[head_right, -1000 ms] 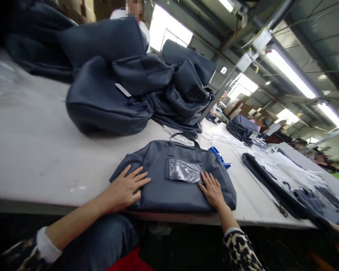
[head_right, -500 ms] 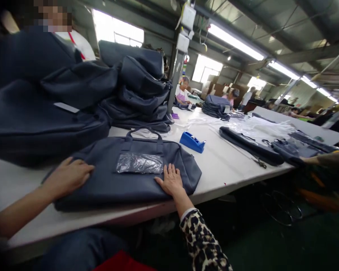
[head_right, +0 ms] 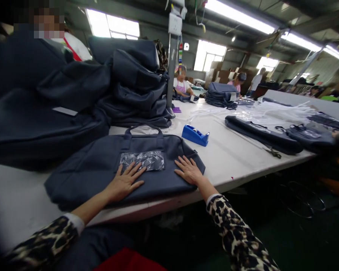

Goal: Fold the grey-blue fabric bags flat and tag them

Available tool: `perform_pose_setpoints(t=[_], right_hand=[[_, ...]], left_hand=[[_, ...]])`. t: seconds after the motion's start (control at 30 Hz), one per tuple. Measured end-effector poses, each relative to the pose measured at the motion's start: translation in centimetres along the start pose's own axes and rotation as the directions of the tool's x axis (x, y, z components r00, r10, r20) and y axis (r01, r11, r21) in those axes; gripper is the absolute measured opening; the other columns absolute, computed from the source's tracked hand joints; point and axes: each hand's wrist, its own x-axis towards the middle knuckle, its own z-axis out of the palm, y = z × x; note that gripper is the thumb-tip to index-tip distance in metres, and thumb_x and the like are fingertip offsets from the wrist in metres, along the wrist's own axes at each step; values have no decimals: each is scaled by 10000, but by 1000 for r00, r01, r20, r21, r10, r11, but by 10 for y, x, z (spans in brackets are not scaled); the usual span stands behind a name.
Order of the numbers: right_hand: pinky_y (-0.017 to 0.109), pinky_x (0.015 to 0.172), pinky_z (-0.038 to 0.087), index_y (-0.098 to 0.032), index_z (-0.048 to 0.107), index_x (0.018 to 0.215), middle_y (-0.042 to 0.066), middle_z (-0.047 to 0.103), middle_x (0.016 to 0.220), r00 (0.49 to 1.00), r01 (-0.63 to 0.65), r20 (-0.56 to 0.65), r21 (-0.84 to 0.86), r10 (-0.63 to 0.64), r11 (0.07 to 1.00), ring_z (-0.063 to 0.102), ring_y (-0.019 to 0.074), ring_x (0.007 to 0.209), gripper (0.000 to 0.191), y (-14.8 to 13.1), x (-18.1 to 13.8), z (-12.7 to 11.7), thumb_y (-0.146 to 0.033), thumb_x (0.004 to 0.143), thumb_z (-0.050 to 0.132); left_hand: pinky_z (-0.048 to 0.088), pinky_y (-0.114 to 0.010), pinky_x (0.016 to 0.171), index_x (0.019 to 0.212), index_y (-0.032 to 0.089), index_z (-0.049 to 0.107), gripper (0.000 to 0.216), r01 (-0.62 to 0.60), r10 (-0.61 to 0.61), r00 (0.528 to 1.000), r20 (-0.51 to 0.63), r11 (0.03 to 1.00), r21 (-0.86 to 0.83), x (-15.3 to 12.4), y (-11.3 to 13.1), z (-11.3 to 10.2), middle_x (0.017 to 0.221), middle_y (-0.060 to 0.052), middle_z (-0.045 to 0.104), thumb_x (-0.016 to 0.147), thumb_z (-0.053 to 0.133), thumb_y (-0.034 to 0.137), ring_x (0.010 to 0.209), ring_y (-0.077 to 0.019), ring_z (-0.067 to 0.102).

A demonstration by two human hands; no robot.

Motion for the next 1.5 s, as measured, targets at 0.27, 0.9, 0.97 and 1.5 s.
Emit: perform_pose_setpoints(t=[0.27,0.9,0.97,1.5], right_hand=[[496,1203,92,-301,308,1527,14,202,1618,1000,17,24,-26,-16,1000,105,225,1500,608,-7,-4,1,-583,994,226],[499,1155,246,-345,390,1485,31,301,1590,958,285,21,25,-285,958,218,261,1475,544,-102,67,-29,-548,981,360],[524,1172,186,-374,338,1503,7,249,1607,958,279,68,16,-279,960,158,254,1491,547,-107,73,-5,-551,985,344],[467,1057,381,-152,365,1489,186,497,1441,985,-93,-140,88,105,992,479,312,1315,632,-92,234,-74,-411,931,511]], left_hand=[[6,-663,1152,1541,342,222,626,39,-35,997,66,998,-51,-5,11,-10,1626,-17,166,979,296,607,1507,-318,74],[94,-718,1105,1522,305,303,744,22,11,983,184,984,-178,-16,19,-39,1607,-112,232,897,389,699,1479,-398,156],[212,-703,1076,1410,296,490,643,12,20,978,206,988,-155,-5,18,-52,1518,-123,419,875,484,653,1408,-410,325],[152,-487,1211,1476,181,369,569,175,-220,938,-266,967,-184,43,-7,6,1512,-105,427,982,370,465,1408,-256,352]])
